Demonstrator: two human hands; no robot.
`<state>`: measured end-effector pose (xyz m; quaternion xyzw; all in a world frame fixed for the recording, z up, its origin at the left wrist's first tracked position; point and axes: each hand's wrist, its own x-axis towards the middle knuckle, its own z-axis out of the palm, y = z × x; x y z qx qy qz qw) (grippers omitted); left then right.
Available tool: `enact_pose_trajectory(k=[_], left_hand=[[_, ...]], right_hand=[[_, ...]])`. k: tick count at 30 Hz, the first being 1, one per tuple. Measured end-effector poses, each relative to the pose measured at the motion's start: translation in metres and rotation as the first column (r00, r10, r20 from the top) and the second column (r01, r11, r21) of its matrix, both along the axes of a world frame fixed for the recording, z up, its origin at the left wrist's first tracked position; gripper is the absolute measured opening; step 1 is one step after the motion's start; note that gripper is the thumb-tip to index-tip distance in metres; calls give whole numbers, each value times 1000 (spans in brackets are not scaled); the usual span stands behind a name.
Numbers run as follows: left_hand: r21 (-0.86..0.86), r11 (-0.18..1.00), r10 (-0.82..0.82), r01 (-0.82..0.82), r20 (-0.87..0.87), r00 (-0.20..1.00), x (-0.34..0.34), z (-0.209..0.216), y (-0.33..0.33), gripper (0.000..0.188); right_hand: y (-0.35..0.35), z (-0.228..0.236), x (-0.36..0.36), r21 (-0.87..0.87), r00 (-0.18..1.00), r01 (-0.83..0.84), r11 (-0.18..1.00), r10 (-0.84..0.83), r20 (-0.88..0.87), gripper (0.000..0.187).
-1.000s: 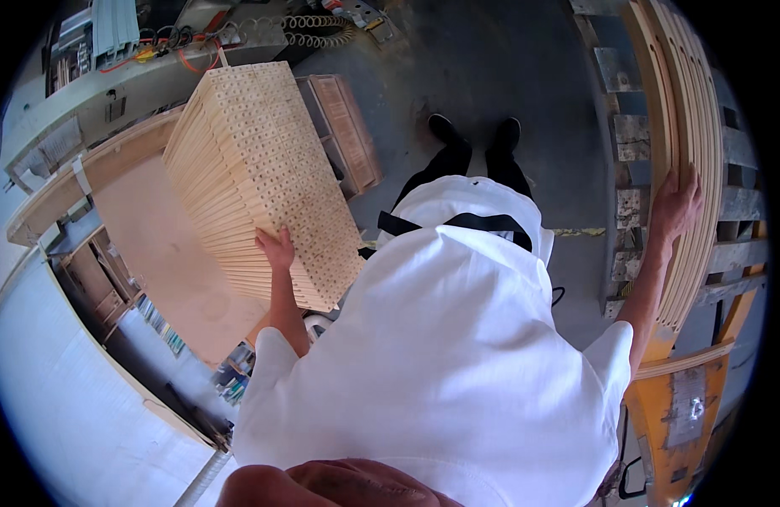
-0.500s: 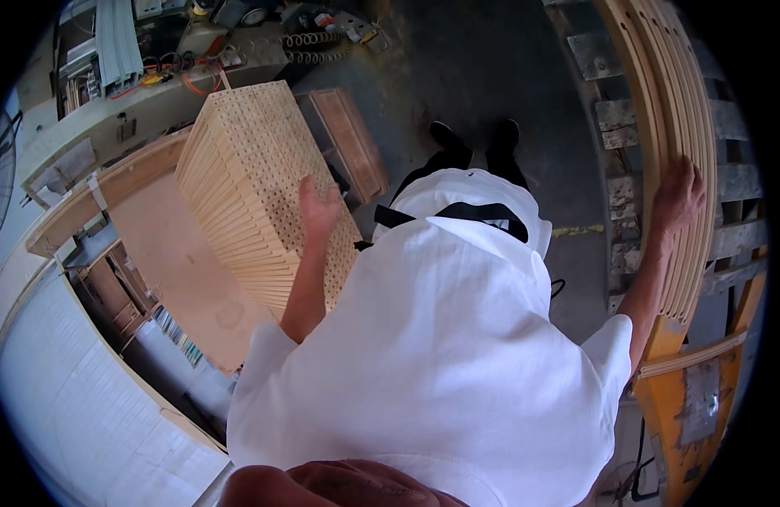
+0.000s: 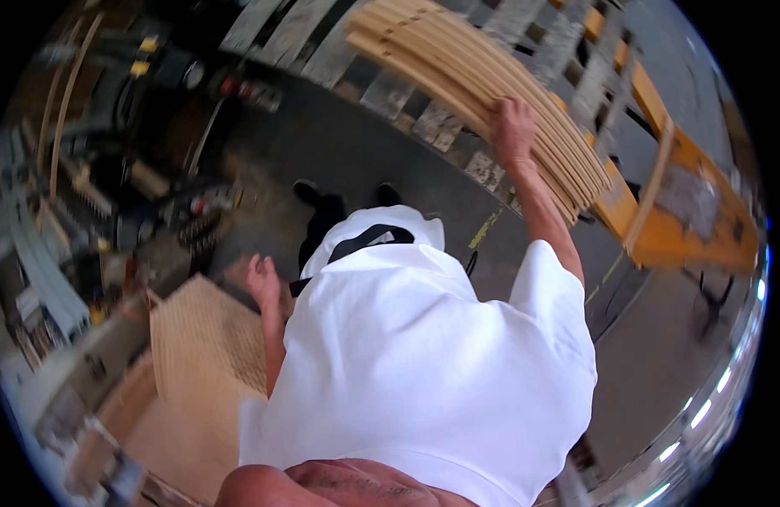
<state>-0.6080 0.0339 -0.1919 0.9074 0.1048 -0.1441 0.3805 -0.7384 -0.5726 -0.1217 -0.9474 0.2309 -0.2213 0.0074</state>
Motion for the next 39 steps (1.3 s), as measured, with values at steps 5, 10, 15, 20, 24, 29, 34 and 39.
enact_pose_trajectory(k=[5, 10, 15, 20, 24, 29, 34, 39], left_hand=[[46, 983, -181, 179, 61, 982, 136, 17, -11, 38], [203, 946, -317, 254, 404, 858, 341, 63, -5, 38], [412, 897, -385, 159, 553, 739, 561, 131, 17, 41], [585, 810, -325, -42, 508, 798, 732, 168, 36, 57], [703, 710, -324, -21, 354, 877, 810, 200, 31, 72], [741, 671, -398, -24, 388, 831, 846, 181, 49, 65], [478, 844, -457, 243, 404, 792, 773, 187, 29, 34], [331, 820, -564, 468, 325, 759, 634, 201, -24, 34]], right_hand=[[15, 28, 11, 82, 991, 78, 994, -68, -112, 16], [68, 78, 54, 122, 985, 157, 980, -147, -90, 21], [129, 127, 132, 185, 956, 273, 944, -244, -165, 29], [222, 183, 234, 392, 987, 160, 906, -135, -89, 42], [275, 223, 314, 432, 1000, 13, 902, -8, -12, 41], [292, 214, 403, 538, 984, -173, 825, 118, 135, 37], [309, 229, 534, 472, 869, -491, 732, 449, 209, 34], [353, 223, 686, 371, 653, -746, 553, 716, 246, 34]])
